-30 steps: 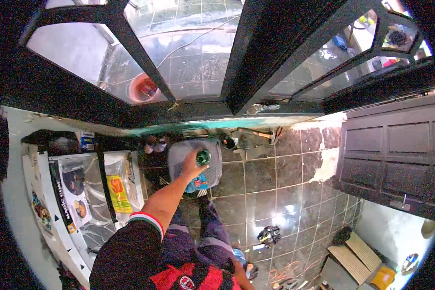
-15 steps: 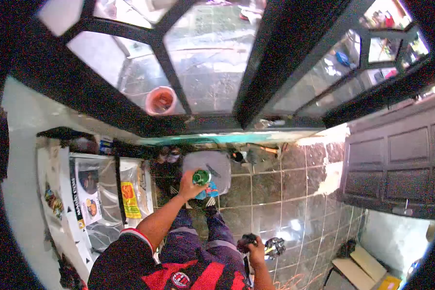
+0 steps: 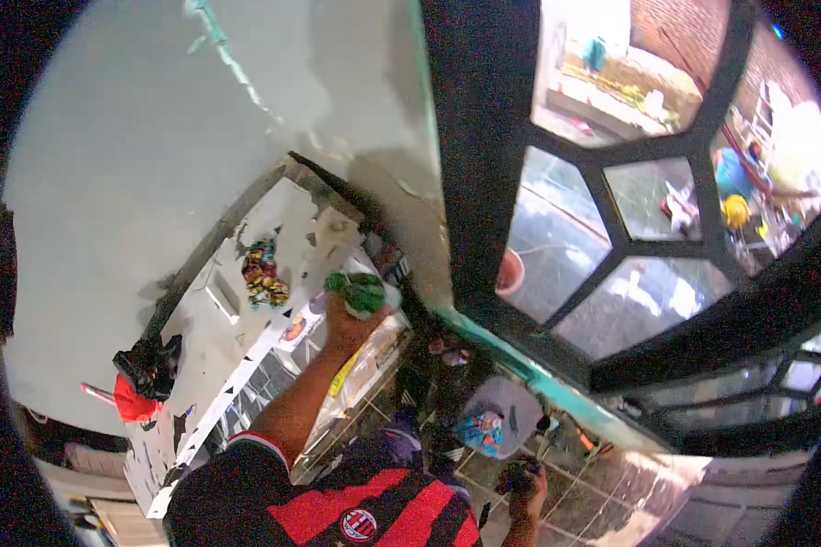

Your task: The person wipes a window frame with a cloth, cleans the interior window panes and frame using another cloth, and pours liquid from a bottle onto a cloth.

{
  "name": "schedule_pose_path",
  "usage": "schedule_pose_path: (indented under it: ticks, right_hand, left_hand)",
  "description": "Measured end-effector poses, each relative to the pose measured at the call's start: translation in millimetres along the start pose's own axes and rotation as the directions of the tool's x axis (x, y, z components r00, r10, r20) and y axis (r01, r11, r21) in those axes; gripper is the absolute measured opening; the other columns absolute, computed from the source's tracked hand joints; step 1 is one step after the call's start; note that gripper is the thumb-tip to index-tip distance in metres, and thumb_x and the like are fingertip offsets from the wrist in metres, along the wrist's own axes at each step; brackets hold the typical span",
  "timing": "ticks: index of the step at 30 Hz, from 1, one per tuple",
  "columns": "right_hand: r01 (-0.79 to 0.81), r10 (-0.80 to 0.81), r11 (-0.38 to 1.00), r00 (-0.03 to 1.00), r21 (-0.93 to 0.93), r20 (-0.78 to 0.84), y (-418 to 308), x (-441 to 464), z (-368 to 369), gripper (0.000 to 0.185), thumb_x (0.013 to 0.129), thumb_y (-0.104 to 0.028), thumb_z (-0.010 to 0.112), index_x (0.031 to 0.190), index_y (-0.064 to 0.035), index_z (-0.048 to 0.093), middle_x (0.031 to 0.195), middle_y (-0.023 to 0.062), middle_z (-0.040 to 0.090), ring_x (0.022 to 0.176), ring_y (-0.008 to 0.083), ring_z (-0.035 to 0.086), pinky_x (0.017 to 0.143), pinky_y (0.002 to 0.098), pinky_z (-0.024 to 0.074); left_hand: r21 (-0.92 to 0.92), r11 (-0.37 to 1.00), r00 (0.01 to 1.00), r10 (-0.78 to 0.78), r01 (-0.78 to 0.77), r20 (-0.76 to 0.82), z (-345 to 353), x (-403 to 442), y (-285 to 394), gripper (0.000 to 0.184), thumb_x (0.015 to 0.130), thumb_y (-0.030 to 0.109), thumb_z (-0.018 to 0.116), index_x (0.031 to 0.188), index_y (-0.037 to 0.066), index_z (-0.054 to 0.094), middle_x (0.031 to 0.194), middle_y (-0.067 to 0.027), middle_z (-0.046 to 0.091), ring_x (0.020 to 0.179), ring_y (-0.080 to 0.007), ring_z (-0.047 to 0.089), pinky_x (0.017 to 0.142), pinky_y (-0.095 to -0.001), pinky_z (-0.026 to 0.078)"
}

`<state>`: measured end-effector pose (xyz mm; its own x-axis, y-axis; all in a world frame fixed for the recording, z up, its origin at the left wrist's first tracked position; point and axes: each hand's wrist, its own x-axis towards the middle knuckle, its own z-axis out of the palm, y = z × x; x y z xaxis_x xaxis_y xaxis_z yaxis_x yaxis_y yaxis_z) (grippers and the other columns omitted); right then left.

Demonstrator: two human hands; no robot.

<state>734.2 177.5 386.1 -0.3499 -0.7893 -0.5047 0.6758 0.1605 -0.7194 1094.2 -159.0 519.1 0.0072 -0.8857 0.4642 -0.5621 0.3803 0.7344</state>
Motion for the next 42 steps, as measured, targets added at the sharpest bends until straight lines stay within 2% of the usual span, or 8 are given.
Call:
schedule_pose_path:
  ticks: [7, 23, 27, 29, 32, 34, 38, 42]
  right_hand:
    - [0.008, -0.047, 0.991, 0.955, 0.133, 0.292, -44.8, 43.1, 163.0, 0.067, 0.08, -0.01, 0.063, 0.145, -0.0039, 0.046, 0.125, 0.0136, 0.061, 0.114, 0.0315, 0.061, 0.101, 0.0452, 0.0508]
    - [0.359, -0.29, 0.921, 0.892, -0.153, 0.348, -84.3, 104.4, 305.7, 0.037, 0.1, -0.001, 0.058, 0.136, -0.0057, 0.049, 0.122, 0.0114, 0.066, 0.102, 0.0266, 0.07, 0.093, 0.038, 0.0557]
    - [0.603, -0.517, 0.67, 0.797, -0.432, 0.312, -88.2, 117.8, 304.7, 0.031, 0.097, -0.001, 0.062, 0.127, -0.004, 0.065, 0.118, 0.0123, 0.068, 0.103, 0.0312, 0.069, 0.095, 0.0379, 0.0531]
    - [0.753, -0.657, 0.114, 0.546, -0.648, 0.519, -110.1, 105.9, 316.0, 0.026, 0.092, -0.004, 0.067, 0.118, -0.0015, 0.067, 0.11, 0.0132, 0.069, 0.103, 0.0277, 0.068, 0.096, 0.0361, 0.0507]
    - [0.686, -0.682, -0.142, 0.454, -0.713, 0.574, -130.5, 89.6, 323.5, 0.027, 0.08, -0.002, 0.075, 0.106, -0.0004, 0.07, 0.099, 0.016, 0.07, 0.097, 0.0285, 0.068, 0.092, 0.0375, 0.0512]
    - [0.663, -0.657, 0.015, 0.571, -0.748, 0.492, -140.6, 89.4, 310.4, 0.032, 0.076, -0.004, 0.077, 0.107, -0.0019, 0.072, 0.097, 0.0171, 0.072, 0.094, 0.0399, 0.07, 0.089, 0.0422, 0.0535]
    - [0.728, -0.585, 0.343, 0.66, -0.594, 0.472, -168.4, 77.8, 324.7, 0.019, 0.089, -0.014, 0.076, 0.095, 0.0015, 0.068, 0.081, 0.0073, 0.067, 0.075, 0.0166, 0.061, 0.073, 0.0342, 0.0498]
    - [0.738, -0.613, 0.319, 0.64, -0.595, 0.464, -201.6, 42.3, 340.6, 0.02, 0.097, -0.018, 0.069, 0.093, 0.0026, 0.069, 0.075, 0.0008, 0.061, 0.072, 0.0102, 0.052, 0.065, 0.0299, 0.0415]
  left_hand:
    - [0.107, 0.964, 0.928, -0.201, 0.245, -0.314, -87.8, 109.3, -54.1, 0.055, 0.074, 0.03, 0.086, 0.117, 0.002, 0.065, 0.105, -0.0151, 0.072, 0.099, -0.0306, 0.07, 0.087, -0.0436, 0.053]
    - [-0.198, 0.947, 0.953, -0.278, 0.252, -0.116, -86.6, 127.4, -138.3, 0.072, 0.078, 0.021, 0.087, 0.137, -0.004, 0.054, 0.123, -0.0191, 0.066, 0.114, -0.0284, 0.065, 0.095, -0.0412, 0.053]
    - [-0.04, 0.991, 0.945, -0.13, 0.124, -0.3, -76.2, 106.3, -137.7, 0.08, 0.083, 0.024, 0.085, 0.143, -0.007, 0.045, 0.135, -0.0241, 0.056, 0.122, -0.0308, 0.058, 0.097, -0.0427, 0.051]
    - [0.162, 0.968, 0.876, -0.094, 0.192, -0.473, -68.9, 82.2, -127.0, 0.081, 0.085, 0.025, 0.083, 0.146, -0.008, 0.041, 0.138, -0.0262, 0.051, 0.123, -0.0319, 0.056, 0.096, -0.043, 0.05]
    - [-0.217, 0.976, 0.84, -0.107, -0.013, -0.531, -21.7, 34.3, -123.6, 0.071, 0.089, 0.025, 0.079, 0.143, -0.005, 0.046, 0.128, -0.0234, 0.058, 0.111, -0.0313, 0.06, 0.094, -0.044, 0.05]
    - [-0.265, 0.948, 0.962, -0.224, 0.177, -0.157, -12.2, 14.9, -58.3, 0.061, 0.091, 0.026, 0.077, 0.138, -0.004, 0.052, 0.12, -0.0203, 0.063, 0.106, -0.0299, 0.062, 0.094, -0.0425, 0.05]
    - [-0.444, 0.888, 0.923, 0.068, 0.117, 0.379, 6.7, 28.0, 70.6, 0.056, 0.09, 0.03, 0.079, 0.133, 0.0, 0.058, 0.115, -0.0179, 0.066, 0.107, -0.0261, 0.063, 0.092, -0.0405, 0.051]
    - [-0.636, 0.771, 0.843, 0.34, 0.005, 0.418, 28.7, 45.9, 150.4, 0.042, 0.091, 0.028, 0.078, 0.12, 0.001, 0.065, 0.099, -0.0123, 0.069, 0.091, -0.0184, 0.064, 0.082, -0.0368, 0.052]
